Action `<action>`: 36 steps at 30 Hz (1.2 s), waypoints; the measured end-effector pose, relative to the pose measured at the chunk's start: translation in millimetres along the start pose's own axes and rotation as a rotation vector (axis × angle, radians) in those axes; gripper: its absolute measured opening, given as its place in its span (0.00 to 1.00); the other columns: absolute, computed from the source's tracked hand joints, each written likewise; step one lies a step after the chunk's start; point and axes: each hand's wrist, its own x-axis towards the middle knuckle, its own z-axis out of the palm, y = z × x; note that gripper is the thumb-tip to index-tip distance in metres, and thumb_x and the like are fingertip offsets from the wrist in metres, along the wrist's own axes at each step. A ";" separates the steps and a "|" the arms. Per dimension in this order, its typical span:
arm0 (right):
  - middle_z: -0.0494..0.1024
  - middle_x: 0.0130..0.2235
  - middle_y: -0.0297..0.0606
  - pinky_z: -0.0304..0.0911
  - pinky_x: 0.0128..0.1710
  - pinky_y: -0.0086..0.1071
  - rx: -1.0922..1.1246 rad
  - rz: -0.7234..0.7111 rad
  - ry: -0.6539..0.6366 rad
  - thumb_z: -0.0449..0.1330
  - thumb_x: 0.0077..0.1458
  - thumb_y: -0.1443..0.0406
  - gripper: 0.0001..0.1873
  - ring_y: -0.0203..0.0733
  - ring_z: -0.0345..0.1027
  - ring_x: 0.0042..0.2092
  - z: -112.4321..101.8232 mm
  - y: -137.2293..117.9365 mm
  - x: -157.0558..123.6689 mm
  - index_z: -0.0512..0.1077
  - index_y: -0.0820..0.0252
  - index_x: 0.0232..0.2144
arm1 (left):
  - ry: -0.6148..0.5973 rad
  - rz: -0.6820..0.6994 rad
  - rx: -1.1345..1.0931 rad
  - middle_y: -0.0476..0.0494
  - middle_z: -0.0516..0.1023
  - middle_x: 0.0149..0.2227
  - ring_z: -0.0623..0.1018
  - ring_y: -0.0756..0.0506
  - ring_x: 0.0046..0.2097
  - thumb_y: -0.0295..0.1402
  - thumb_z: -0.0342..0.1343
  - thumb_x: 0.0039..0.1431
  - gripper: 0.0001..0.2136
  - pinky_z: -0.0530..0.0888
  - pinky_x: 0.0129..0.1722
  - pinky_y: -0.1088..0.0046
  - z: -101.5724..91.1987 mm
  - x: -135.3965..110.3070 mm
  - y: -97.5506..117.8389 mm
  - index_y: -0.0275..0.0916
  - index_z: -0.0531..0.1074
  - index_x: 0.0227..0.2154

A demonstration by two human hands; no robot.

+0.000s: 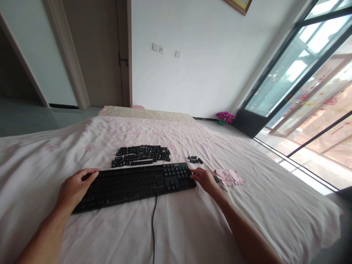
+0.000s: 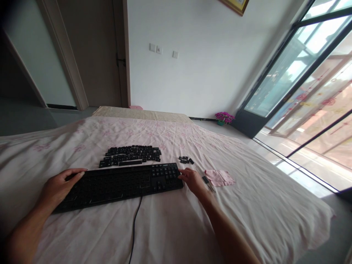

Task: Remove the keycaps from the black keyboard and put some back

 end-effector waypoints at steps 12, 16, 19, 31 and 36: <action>0.78 0.39 0.37 0.61 0.37 0.31 -0.279 -0.060 -0.061 0.57 0.60 0.57 0.16 0.43 0.73 0.38 -9.4 -25.3 -0.3 0.76 0.51 0.47 | 0.017 0.013 0.006 0.51 0.80 0.42 0.77 0.44 0.43 0.47 0.52 0.55 0.17 0.69 0.42 0.73 -0.1 -0.8 1.6 0.49 0.76 0.43; 0.77 0.38 0.36 0.60 0.36 0.31 -0.266 -0.013 -0.024 0.57 0.59 0.56 0.17 0.42 0.73 0.37 -8.6 -20.9 -0.7 0.75 0.50 0.48 | 0.021 0.014 0.009 0.50 0.80 0.43 0.77 0.43 0.44 0.48 0.51 0.55 0.17 0.69 0.42 0.73 0.4 -0.2 0.2 0.48 0.76 0.43; 0.77 0.38 0.35 0.60 0.36 0.32 -0.236 -0.003 -0.017 0.57 0.58 0.56 0.17 0.42 0.72 0.37 -7.5 -15.4 -0.3 0.75 0.49 0.48 | 0.022 0.032 0.006 0.51 0.80 0.43 0.77 0.44 0.44 0.48 0.52 0.55 0.17 0.69 0.42 0.74 0.8 0.7 -0.7 0.48 0.76 0.43; 0.76 0.34 0.37 0.64 0.35 0.31 0.065 0.044 0.016 0.57 0.58 0.55 0.19 0.41 0.71 0.35 4.2 1.6 -2.7 0.76 0.53 0.48 | 0.022 -0.002 0.008 0.51 0.80 0.42 0.77 0.44 0.43 0.47 0.52 0.55 0.17 0.68 0.40 0.74 -1.2 -2.0 4.1 0.48 0.76 0.43; 0.77 0.37 0.38 0.65 0.39 0.33 0.147 0.099 0.004 0.56 0.57 0.55 0.21 0.42 0.71 0.37 4.8 5.1 -2.9 0.76 0.57 0.49 | 0.020 -0.002 0.018 0.51 0.80 0.41 0.77 0.45 0.42 0.47 0.52 0.55 0.17 0.68 0.40 0.74 -2.1 -2.5 4.3 0.48 0.76 0.44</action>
